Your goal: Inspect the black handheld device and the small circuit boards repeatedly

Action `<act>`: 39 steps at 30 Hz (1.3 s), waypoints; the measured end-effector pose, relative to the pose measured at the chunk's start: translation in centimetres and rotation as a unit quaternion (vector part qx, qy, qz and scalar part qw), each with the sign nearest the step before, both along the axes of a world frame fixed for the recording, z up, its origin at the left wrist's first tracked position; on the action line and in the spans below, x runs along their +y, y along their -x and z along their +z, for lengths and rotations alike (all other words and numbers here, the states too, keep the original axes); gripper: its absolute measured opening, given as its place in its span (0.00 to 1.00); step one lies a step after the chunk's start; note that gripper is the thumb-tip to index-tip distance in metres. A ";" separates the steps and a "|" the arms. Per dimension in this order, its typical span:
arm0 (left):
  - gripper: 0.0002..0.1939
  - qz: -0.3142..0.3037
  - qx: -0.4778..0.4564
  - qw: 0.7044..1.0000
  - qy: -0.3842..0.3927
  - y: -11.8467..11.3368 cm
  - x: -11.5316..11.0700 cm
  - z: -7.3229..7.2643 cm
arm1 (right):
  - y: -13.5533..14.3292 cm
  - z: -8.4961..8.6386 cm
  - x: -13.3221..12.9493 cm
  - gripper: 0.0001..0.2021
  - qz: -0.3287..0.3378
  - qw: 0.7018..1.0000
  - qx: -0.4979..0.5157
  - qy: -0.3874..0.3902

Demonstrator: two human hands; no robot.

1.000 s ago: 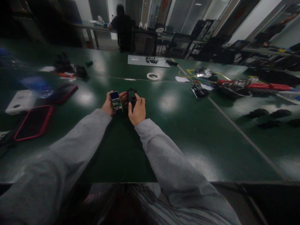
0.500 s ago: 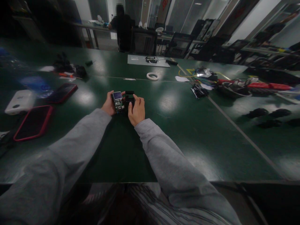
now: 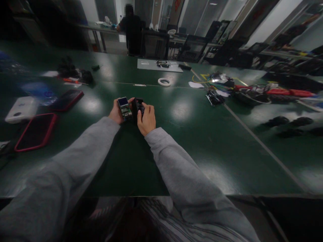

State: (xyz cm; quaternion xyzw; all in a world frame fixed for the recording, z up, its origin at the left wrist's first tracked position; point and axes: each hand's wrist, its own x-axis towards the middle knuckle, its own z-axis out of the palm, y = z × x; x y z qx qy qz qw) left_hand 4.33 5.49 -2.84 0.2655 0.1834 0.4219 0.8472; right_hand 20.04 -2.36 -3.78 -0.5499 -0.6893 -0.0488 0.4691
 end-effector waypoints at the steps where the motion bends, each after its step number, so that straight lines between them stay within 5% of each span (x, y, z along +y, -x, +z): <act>1: 0.37 0.006 -0.003 1.000 -0.004 0.0 0.0 0.0 | 0.0 0.1 -0.1 0.20 -0.001 1.000 0.000 0.002; 16: 0.35 0.050 -0.012 0.999 -0.011 0.2 -0.6 0.7 | -0.1 -0.4 0.2 0.33 -0.022 0.999 -0.022 0.039; 21: 0.39 0.045 -0.002 0.999 -0.023 0.2 -1.0 1.0 | 0.2 0.0 -0.4 0.26 0.005 0.997 -0.068 0.044; 30: 0.41 0.037 0.024 0.999 -0.027 0.3 -0.8 0.8 | -0.3 -0.5 0.0 0.27 0.001 0.994 -0.075 0.078; 39: 0.37 -0.001 -0.024 1.000 0.018 -0.1 0.0 0.2 | -3.0 -0.5 1.5 0.19 -0.076 0.991 -0.058 0.096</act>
